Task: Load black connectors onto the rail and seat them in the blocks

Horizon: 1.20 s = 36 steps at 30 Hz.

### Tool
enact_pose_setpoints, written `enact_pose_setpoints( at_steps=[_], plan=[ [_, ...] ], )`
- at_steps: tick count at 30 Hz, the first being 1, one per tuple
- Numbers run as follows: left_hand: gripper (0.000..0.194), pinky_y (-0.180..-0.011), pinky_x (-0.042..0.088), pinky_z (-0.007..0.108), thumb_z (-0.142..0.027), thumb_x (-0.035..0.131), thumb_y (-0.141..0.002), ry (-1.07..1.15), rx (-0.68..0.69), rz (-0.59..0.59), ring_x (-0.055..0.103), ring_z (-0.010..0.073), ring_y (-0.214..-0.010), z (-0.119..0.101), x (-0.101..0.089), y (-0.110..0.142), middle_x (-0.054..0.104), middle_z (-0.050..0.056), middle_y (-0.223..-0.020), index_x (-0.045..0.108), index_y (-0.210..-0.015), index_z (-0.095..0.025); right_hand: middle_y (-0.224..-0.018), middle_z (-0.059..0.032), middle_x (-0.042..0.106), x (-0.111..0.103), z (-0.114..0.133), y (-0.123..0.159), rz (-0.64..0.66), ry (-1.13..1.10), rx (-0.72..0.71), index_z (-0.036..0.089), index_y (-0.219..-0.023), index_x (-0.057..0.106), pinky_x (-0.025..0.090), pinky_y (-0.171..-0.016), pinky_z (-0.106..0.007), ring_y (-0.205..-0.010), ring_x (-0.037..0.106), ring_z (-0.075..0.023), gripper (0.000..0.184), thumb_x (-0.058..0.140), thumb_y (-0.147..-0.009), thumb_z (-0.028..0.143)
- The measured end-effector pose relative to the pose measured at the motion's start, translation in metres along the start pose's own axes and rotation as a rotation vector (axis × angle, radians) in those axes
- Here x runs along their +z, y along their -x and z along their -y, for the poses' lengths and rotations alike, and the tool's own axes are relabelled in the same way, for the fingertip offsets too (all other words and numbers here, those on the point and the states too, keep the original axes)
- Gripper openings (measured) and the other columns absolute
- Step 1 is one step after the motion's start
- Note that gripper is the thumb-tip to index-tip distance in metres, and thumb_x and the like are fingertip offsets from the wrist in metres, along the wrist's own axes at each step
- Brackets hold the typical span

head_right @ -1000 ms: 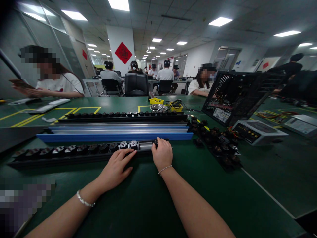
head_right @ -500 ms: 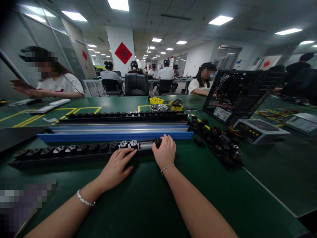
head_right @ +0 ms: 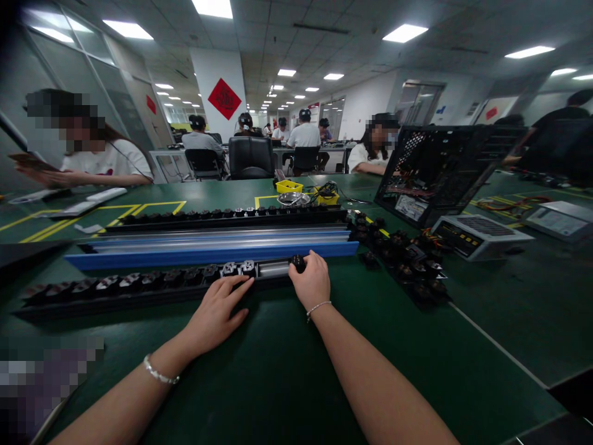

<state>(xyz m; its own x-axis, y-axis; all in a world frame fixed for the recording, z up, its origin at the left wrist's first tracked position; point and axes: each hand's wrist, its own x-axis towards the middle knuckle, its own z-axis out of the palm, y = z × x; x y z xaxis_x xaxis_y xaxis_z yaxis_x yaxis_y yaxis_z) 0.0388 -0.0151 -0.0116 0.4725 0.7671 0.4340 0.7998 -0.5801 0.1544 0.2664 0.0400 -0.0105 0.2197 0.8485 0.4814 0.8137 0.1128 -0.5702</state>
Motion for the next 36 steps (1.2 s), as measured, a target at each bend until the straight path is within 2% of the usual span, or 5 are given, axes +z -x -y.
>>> enact_pose_setpoints(
  at_steps=[4, 9, 17, 30, 36],
  plan=[
    [0.06, -0.101, 0.036, 0.049, -0.023, 0.052, -0.078, 0.008, 0.0, -0.006, 0.038, 0.0254, -0.12, -0.0003, -0.0003, 0.0001, 0.045, 0.005, -0.131, 0.034, -0.136, -0.028, -0.112, -0.0163, 0.058, 0.0001, -0.0034, 0.0006, 0.007, -0.013, 0.04, 0.016, -0.084, 0.055, 0.035, -0.097, -0.038, -0.12, 0.043, -0.0263, 0.021, 0.053, -0.075, 0.036],
    [0.06, -0.102, 0.034, 0.047, -0.021, 0.052, -0.078, 0.011, -0.005, 0.001, 0.037, 0.0243, -0.121, -0.0011, -0.0004, 0.0003, 0.044, 0.005, -0.131, 0.035, -0.135, -0.026, -0.107, -0.012, 0.061, -0.0031, -0.0043, 0.0004, 0.064, -0.047, 0.102, 0.019, -0.087, 0.055, 0.039, -0.092, -0.036, -0.11, 0.052, -0.025, 0.023, 0.053, -0.075, 0.038],
    [0.06, -0.101, 0.035, 0.048, -0.023, 0.052, -0.078, 0.009, -0.01, 0.001, 0.036, 0.0249, -0.121, -0.0002, 0.0003, 0.0003, 0.043, 0.005, -0.132, 0.034, -0.135, -0.028, -0.115, -0.0124, 0.059, -0.0066, -0.0037, -0.0014, 0.086, -0.024, 0.155, 0.019, -0.088, 0.057, 0.041, -0.089, -0.034, -0.109, 0.053, -0.0242, 0.026, 0.053, -0.074, 0.04],
    [0.06, -0.102, 0.034, 0.048, -0.023, 0.052, -0.078, 0.01, -0.013, 0.009, 0.035, 0.0254, -0.121, -0.0009, -0.0005, 0.0006, 0.043, 0.005, -0.132, 0.034, -0.135, -0.027, -0.101, -0.0099, 0.062, -0.0038, -0.006, -0.0022, 0.036, -0.083, 0.124, 0.018, -0.09, 0.056, 0.042, -0.085, -0.035, -0.096, 0.057, -0.0228, 0.029, 0.053, -0.071, 0.039],
    [0.059, -0.103, 0.033, 0.047, -0.022, 0.052, -0.078, 0.004, -0.012, 0.025, 0.035, 0.0248, -0.121, -0.0011, -0.0004, 0.0, 0.042, 0.006, -0.132, 0.035, -0.135, -0.025, -0.101, -0.0119, 0.063, -0.0038, -0.0076, -0.0033, 0.04, -0.096, 0.196, 0.015, -0.101, 0.054, 0.043, -0.084, -0.035, -0.095, 0.058, -0.0233, 0.038, 0.053, -0.072, 0.039]
  ],
)
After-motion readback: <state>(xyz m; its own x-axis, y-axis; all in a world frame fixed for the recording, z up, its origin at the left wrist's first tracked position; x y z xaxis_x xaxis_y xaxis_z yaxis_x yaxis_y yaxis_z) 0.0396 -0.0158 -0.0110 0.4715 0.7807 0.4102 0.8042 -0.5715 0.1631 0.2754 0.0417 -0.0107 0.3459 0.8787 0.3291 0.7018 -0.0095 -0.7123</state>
